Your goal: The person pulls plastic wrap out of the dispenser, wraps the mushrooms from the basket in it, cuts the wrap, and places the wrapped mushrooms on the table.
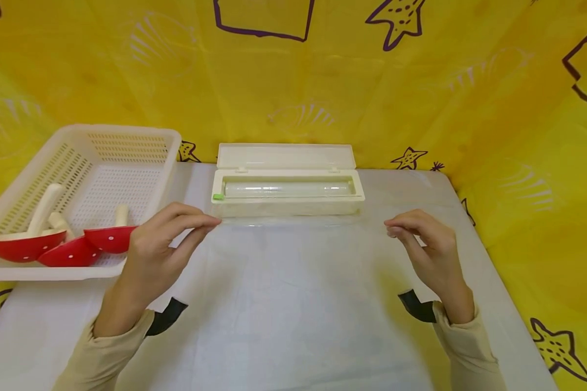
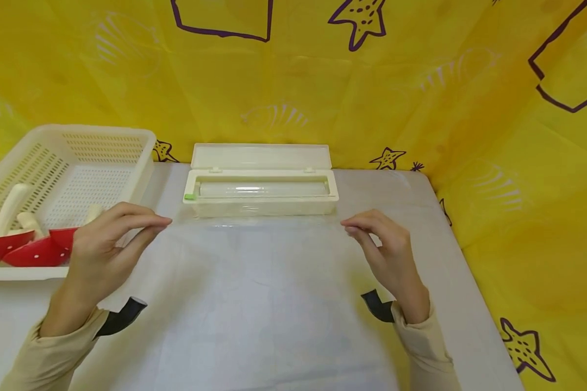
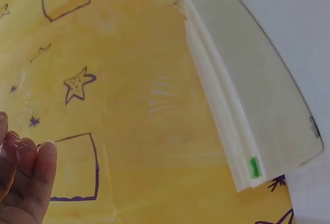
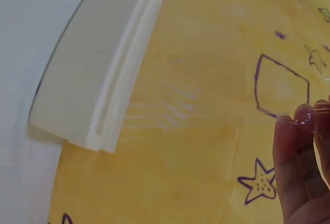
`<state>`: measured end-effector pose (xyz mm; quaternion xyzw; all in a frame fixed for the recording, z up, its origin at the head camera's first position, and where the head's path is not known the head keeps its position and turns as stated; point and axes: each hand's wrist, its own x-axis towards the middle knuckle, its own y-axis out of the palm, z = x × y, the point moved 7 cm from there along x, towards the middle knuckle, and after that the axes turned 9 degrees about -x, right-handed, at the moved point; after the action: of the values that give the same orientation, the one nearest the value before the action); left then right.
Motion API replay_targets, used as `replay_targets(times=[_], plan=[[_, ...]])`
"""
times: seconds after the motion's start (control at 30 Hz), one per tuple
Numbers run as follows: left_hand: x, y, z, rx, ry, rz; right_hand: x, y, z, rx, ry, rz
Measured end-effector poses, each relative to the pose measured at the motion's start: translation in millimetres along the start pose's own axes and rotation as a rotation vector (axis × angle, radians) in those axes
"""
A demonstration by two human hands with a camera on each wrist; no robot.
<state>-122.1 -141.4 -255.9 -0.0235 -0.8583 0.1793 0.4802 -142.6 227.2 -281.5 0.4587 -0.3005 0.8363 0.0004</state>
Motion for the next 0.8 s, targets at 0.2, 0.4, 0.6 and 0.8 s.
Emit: replay_targets(times=[0.2,0.4,0.6,0.8], plan=[[-16.0,5.4,0.9,0.013,0.016,0.041,-20.5,5.2,-1.2,0.0,-0.022,0.058],[-34.1,10.4,3.6,-0.017,0.009,0.091,-39.6,13.5,-6.0,0.038,-0.002,0.107],[-53.2,16.8,10.9,-0.037,-0.069,0.148,-56.6,23.4,-10.7,0.02,0.043,0.151],[-71.5,24.2,19.1,-0.057,-0.13,0.198,-72.3,34.8,-14.5,-0.036,0.098,0.245]])
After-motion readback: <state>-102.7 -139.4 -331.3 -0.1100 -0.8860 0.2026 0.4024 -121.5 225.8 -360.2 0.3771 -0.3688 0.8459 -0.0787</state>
